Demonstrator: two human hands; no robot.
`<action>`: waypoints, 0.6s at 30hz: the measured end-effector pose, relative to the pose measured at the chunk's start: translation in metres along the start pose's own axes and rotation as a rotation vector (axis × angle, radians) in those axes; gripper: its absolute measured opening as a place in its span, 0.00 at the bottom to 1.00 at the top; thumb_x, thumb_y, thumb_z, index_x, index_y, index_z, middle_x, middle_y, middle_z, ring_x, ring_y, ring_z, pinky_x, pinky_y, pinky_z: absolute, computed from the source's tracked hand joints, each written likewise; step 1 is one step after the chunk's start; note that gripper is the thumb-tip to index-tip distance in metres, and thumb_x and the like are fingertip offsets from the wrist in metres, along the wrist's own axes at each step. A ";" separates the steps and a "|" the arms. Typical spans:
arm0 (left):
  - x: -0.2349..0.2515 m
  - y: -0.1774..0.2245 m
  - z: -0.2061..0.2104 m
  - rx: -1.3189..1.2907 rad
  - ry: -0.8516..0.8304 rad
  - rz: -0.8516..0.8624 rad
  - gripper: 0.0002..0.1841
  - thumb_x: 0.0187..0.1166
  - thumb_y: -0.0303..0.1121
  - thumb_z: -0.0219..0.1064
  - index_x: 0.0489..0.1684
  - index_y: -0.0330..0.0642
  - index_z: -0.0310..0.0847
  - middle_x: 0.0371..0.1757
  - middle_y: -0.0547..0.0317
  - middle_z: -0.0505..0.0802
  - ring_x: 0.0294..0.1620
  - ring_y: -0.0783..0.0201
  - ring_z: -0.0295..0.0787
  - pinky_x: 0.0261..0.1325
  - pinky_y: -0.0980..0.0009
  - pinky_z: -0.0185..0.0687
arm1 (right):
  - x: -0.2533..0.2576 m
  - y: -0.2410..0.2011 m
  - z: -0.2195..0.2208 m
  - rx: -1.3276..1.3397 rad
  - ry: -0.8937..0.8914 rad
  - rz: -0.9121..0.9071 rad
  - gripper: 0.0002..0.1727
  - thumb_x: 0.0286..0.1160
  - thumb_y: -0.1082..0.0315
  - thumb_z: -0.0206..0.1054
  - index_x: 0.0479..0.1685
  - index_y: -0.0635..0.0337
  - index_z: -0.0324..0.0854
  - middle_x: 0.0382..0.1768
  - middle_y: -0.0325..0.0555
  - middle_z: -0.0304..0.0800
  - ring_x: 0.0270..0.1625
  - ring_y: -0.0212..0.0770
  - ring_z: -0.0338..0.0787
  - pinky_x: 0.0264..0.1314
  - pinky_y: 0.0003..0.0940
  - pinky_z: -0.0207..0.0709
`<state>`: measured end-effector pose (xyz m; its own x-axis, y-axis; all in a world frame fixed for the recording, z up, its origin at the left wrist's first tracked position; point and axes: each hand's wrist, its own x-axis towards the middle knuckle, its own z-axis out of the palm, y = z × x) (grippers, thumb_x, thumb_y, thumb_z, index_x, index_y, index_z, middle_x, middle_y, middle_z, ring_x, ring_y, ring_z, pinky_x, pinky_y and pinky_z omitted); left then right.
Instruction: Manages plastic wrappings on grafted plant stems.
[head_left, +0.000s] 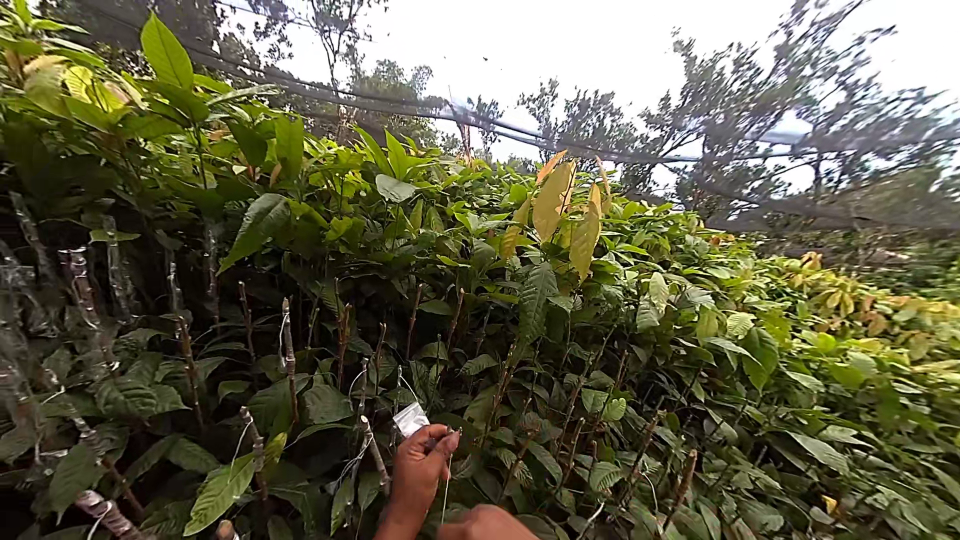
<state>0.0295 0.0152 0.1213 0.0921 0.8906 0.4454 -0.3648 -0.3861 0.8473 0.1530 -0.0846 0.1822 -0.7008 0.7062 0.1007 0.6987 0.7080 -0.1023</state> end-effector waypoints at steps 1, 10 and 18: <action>-0.001 0.000 0.003 0.047 -0.020 0.006 0.05 0.74 0.26 0.73 0.42 0.34 0.90 0.31 0.62 0.93 0.18 0.76 0.81 0.23 0.79 0.81 | 0.004 -0.012 -0.006 -0.017 -0.085 -0.009 0.07 0.79 0.73 0.65 0.46 0.65 0.88 0.44 0.59 0.92 0.43 0.61 0.93 0.44 0.61 0.86; -0.018 -0.010 0.005 0.067 -0.106 0.023 0.15 0.74 0.26 0.73 0.58 0.35 0.88 0.37 0.62 0.95 0.21 0.77 0.80 0.24 0.80 0.78 | 0.008 0.086 -0.047 0.791 0.060 0.558 0.15 0.86 0.56 0.65 0.45 0.60 0.89 0.32 0.38 0.86 0.33 0.32 0.83 0.40 0.33 0.79; -0.015 -0.008 0.013 0.013 -0.130 -0.089 0.06 0.77 0.28 0.71 0.44 0.37 0.90 0.30 0.64 0.91 0.19 0.77 0.76 0.23 0.80 0.73 | 0.004 0.074 -0.023 0.480 0.366 0.611 0.12 0.79 0.63 0.68 0.53 0.61 0.85 0.46 0.48 0.89 0.47 0.42 0.90 0.55 0.44 0.84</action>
<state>0.0427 0.0021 0.1118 0.2428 0.8830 0.4017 -0.3382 -0.3111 0.8882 0.2054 -0.0294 0.1978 -0.0734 0.9778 0.1963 0.7444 0.1847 -0.6417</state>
